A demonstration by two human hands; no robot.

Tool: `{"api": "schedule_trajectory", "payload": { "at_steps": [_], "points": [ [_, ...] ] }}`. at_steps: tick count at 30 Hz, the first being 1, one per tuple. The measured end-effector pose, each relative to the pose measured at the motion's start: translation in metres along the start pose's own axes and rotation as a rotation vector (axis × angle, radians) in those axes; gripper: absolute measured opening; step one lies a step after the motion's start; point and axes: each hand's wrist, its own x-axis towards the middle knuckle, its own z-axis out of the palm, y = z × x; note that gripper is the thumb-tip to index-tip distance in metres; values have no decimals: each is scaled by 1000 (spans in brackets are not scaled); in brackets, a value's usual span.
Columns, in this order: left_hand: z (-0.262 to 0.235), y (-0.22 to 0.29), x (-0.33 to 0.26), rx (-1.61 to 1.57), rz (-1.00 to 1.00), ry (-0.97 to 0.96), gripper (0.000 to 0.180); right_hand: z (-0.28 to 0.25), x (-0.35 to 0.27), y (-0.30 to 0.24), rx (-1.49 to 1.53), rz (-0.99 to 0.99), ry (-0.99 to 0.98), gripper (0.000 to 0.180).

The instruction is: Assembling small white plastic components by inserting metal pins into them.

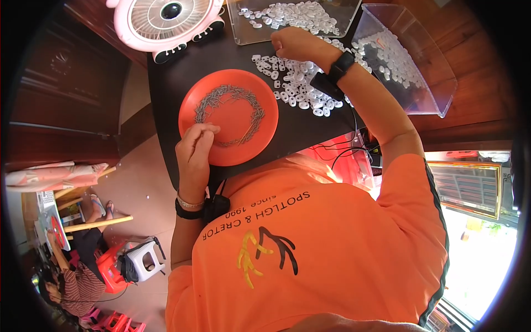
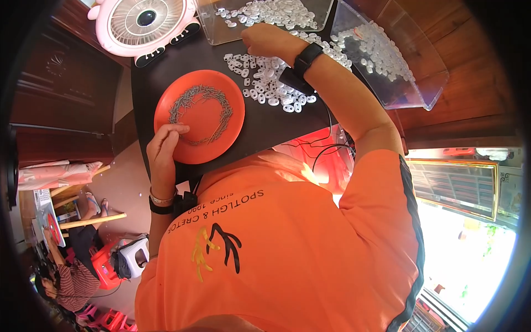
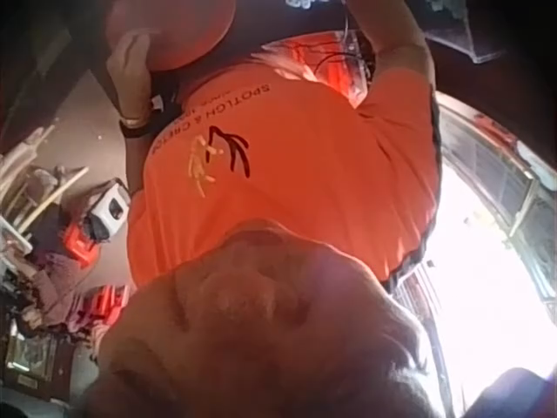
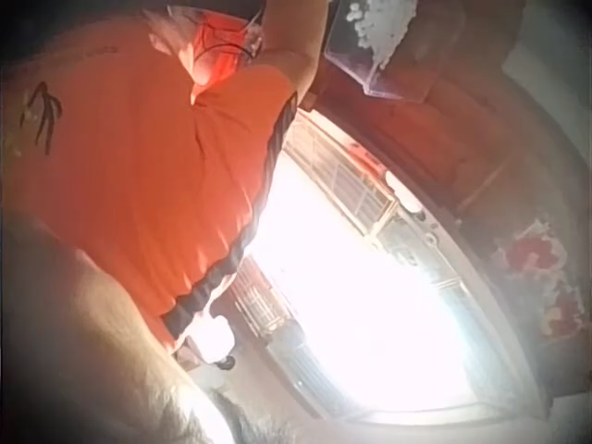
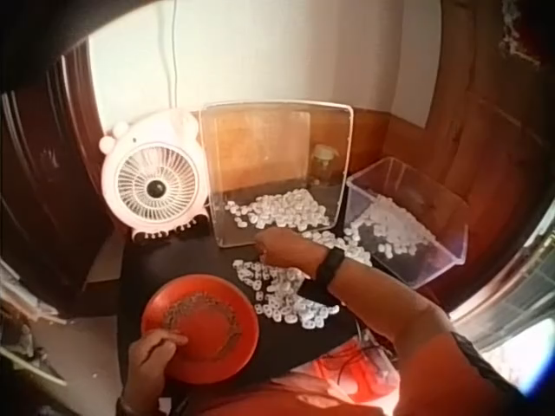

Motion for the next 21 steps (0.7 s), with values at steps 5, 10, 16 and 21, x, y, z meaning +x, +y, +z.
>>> {"api": "schedule_trajectory", "payload": {
  "at_steps": [5, 10, 16, 21],
  "points": [
    [3, 14, -1, -33, -10, -38, 18, -8, -6, 6, 226, 37, -42, 16],
    [18, 25, 2, -75, 35, -70, 19, -34, -38, -62, 964, 117, -108, 16],
    [29, 20, 10, -267, -40, -156, 24, -10, -78, -159, 1372, 57, 97, 8],
    [24, 17, 8, -312, -88, -120, 24, 0, -85, -183, 1469, 49, 136, 4]
  ]
}}
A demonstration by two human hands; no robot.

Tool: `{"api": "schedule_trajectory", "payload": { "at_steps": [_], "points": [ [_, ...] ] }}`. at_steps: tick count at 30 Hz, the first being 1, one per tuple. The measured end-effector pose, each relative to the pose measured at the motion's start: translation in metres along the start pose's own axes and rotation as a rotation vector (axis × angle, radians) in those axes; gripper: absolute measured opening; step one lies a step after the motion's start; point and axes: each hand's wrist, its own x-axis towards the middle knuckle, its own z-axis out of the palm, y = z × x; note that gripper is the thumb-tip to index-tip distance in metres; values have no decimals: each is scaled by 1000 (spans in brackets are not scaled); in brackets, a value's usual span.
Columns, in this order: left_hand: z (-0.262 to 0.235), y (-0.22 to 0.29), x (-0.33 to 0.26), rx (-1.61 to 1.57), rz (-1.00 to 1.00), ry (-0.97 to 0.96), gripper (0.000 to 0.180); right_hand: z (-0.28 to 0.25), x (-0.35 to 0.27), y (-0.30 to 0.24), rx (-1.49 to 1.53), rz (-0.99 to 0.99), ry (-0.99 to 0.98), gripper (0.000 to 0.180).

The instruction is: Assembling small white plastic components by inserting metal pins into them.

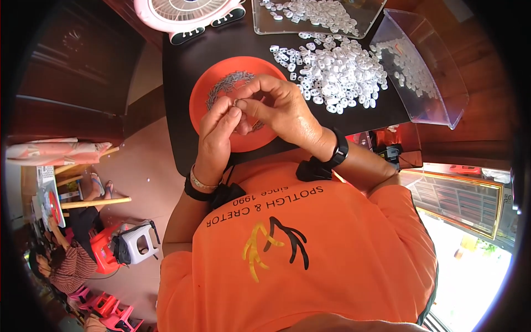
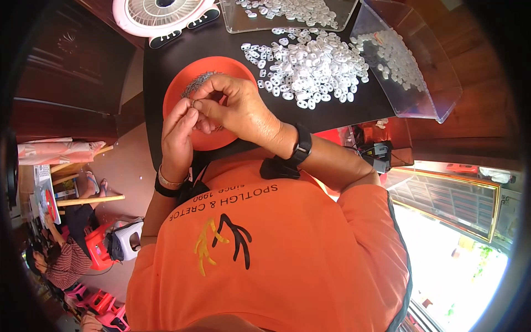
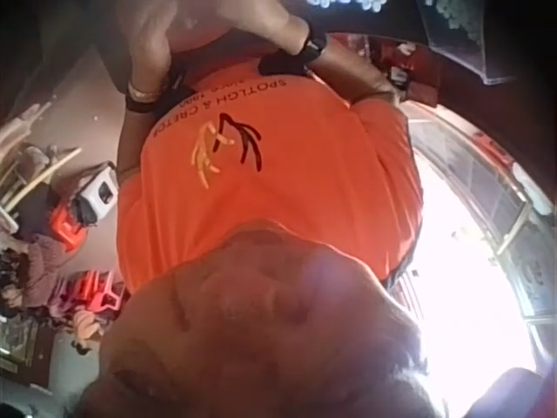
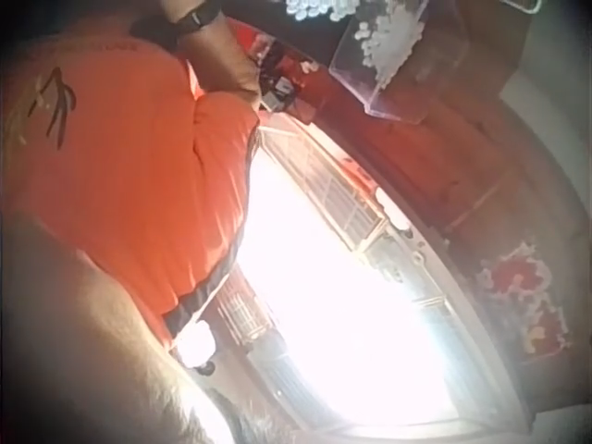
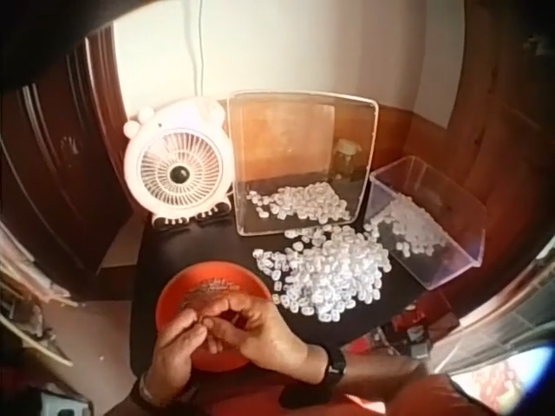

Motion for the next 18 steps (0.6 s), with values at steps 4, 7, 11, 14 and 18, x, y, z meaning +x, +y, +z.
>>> {"api": "schedule_trajectory", "payload": {
  "at_steps": [4, 7, 11, 14, 18],
  "points": [
    [-6, -2, -6, -103, 35, -9, 21, 2, -2, 4, 68, -28, -41, 5],
    [-16, -2, -8, -130, 11, -66, 20, 4, -1, -7, -2, -96, -70, 4],
    [-22, -3, -12, -124, -34, -109, 23, 2, 3, 5, -343, -390, -166, 8],
    [-23, -5, -14, -99, -25, -42, 21, 10, 1, -6, -425, -246, -110, 9],
    [-26, -10, -15, -67, 19, 12, 19, 8, 7, 1, -408, -212, -140, 14]
  ]
}}
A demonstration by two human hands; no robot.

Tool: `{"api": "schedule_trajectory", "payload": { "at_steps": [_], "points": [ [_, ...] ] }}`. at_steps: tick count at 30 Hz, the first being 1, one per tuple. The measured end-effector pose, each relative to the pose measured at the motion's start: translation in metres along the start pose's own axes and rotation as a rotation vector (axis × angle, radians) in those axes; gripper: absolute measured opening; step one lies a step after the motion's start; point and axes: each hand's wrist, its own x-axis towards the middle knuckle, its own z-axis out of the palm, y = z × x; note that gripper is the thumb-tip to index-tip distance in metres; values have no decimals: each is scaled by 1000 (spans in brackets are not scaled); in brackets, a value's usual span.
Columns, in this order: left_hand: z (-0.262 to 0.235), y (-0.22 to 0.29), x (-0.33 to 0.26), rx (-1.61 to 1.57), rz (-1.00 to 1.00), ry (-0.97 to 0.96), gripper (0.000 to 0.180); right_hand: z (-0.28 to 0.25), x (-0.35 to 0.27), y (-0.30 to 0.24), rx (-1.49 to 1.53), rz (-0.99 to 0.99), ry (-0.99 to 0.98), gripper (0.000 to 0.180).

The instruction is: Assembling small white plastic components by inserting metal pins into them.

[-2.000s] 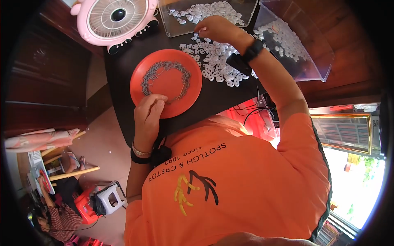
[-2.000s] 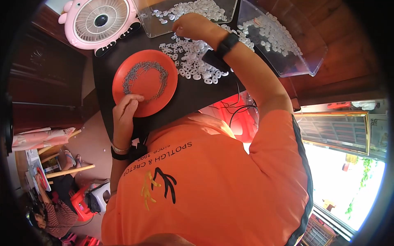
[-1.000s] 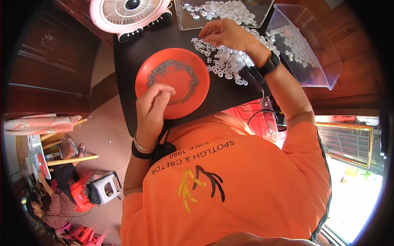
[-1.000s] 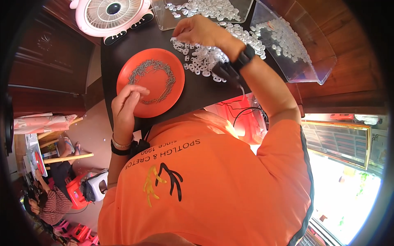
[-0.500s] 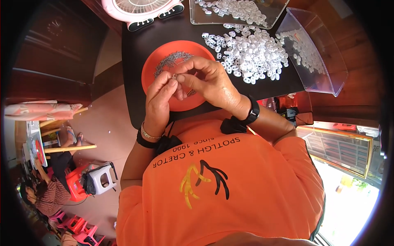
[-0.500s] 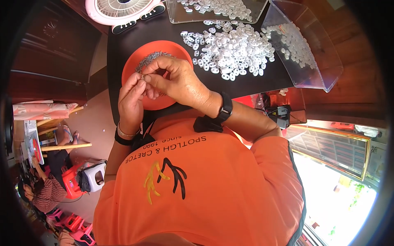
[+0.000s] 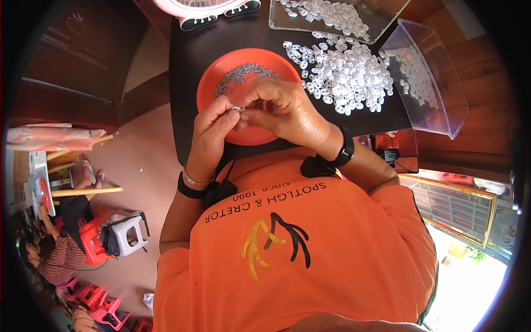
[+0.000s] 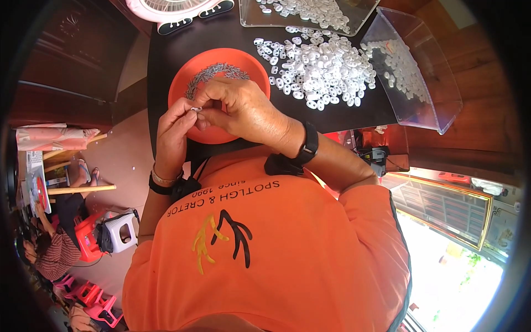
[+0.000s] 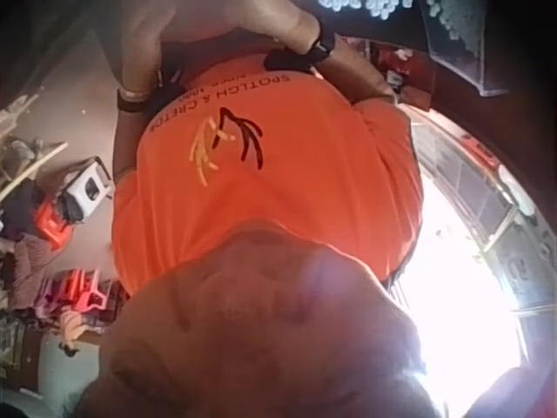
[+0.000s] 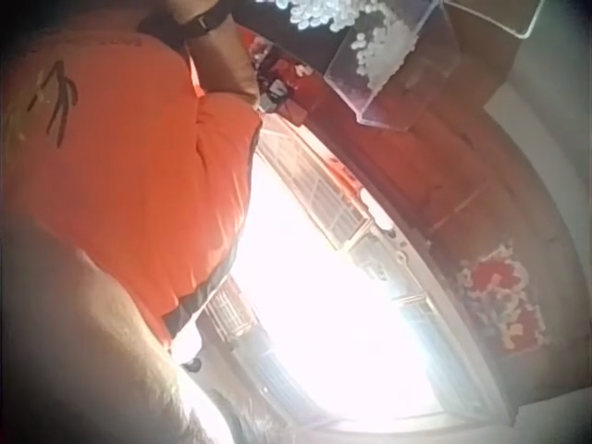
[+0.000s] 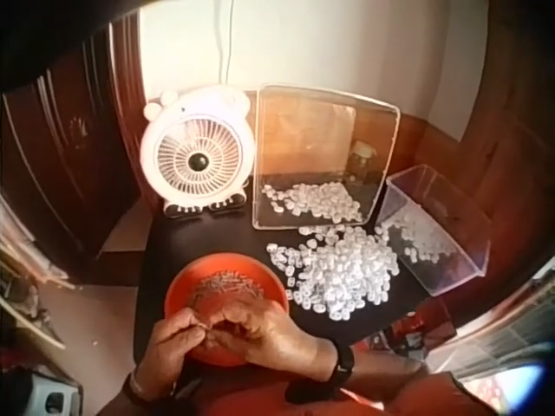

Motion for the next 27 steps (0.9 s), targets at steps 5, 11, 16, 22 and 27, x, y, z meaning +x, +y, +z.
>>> {"api": "schedule_trajectory", "payload": {
  "at_steps": [5, 11, 16, 22, 27],
  "points": [
    [-7, 1, -1, -4, -35, 45, 17, -20, 6, 3, -185, -84, -149, 14],
    [-22, 0, -8, -41, 33, 173, 15, -42, -3, 16, -626, -47, -243, 15],
    [-24, 5, -17, 39, -52, 232, 14, -33, -5, 31, -848, -138, -278, 9],
    [-21, -3, -11, 54, -77, 237, 15, -34, 1, 37, -880, -146, -257, 8],
    [-12, -2, 8, 29, -102, 192, 16, -47, 6, 45, -946, -144, -237, 8]
  ]
}}
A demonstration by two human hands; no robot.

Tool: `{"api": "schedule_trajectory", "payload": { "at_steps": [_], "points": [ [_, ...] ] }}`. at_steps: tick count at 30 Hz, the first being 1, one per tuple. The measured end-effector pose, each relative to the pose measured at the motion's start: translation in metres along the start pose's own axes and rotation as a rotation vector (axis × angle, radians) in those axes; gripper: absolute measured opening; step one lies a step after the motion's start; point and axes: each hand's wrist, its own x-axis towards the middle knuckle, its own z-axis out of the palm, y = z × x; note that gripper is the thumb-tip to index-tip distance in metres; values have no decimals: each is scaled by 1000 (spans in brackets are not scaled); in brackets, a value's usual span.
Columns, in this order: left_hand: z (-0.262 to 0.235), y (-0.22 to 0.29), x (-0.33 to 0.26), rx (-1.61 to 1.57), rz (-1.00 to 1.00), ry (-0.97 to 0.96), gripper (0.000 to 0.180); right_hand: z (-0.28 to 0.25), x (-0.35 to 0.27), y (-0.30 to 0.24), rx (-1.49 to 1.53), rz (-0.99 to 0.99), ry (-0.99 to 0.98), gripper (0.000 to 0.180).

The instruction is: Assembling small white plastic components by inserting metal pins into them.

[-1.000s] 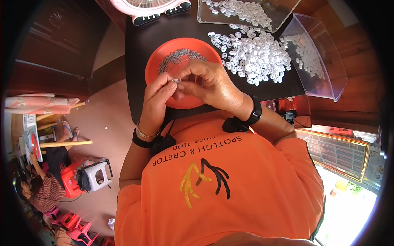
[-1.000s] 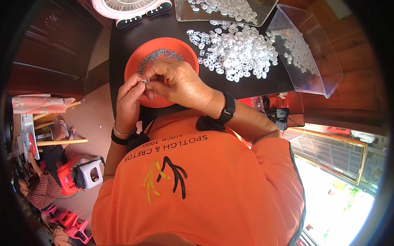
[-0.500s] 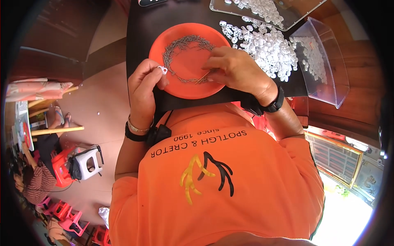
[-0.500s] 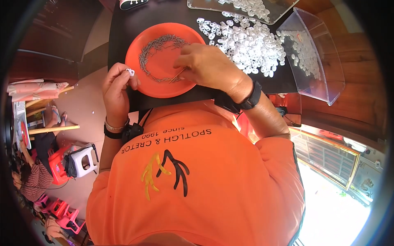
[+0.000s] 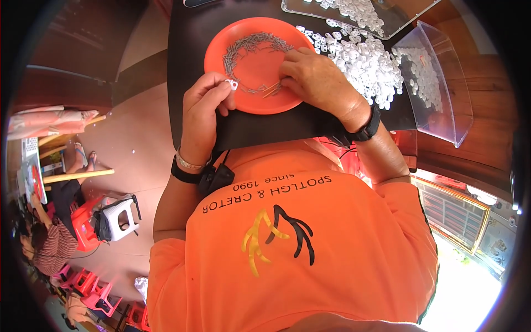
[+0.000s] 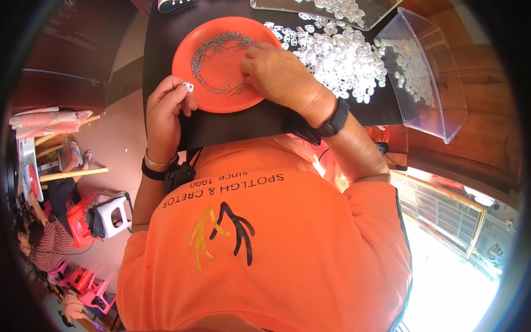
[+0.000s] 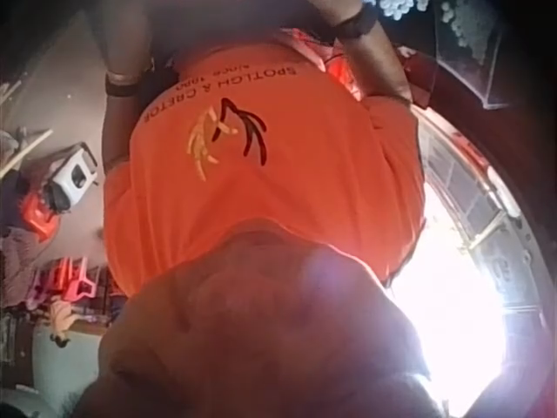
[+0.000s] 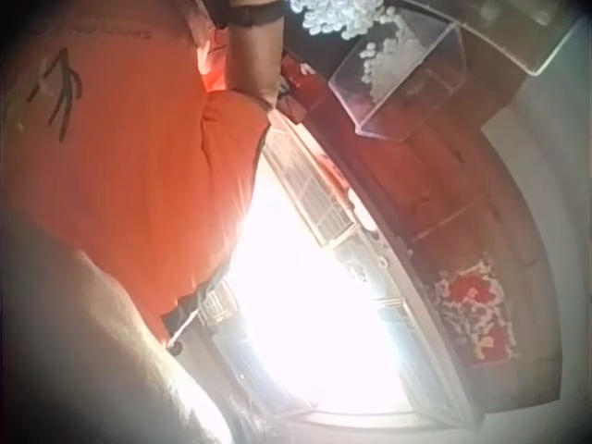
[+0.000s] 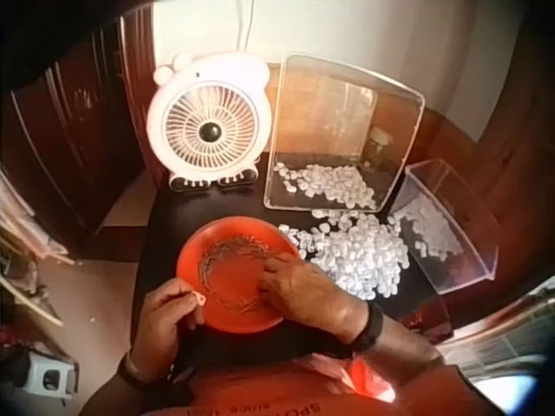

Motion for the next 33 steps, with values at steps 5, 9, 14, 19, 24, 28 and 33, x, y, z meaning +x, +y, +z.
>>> {"api": "schedule_trajectory", "payload": {
  "at_steps": [5, 9, 14, 19, 24, 28, 33],
  "points": [
    [10, 2, 11, -55, -6, -44, 17, -7, 4, 6, -92, 89, 26, 8],
    [12, 6, 15, -96, -7, -21, 16, -6, 12, -5, 55, 0, 48, 13],
    [10, 7, 18, -104, 35, -1, 16, 13, 29, -20, -43, -55, 17, 12],
    [8, 5, 14, -133, 29, 17, 16, 20, 38, -27, -124, -102, -39, 12],
    [3, 2, 14, -166, 41, 13, 15, 25, 43, -34, -289, -162, -61, 13],
    [2, 1, 12, -196, 50, 19, 15, 31, 45, -33, -280, -113, -37, 14],
    [-1, 0, 11, -211, 50, 29, 15, 33, 42, -27, -265, -112, 20, 15]
  ]
}}
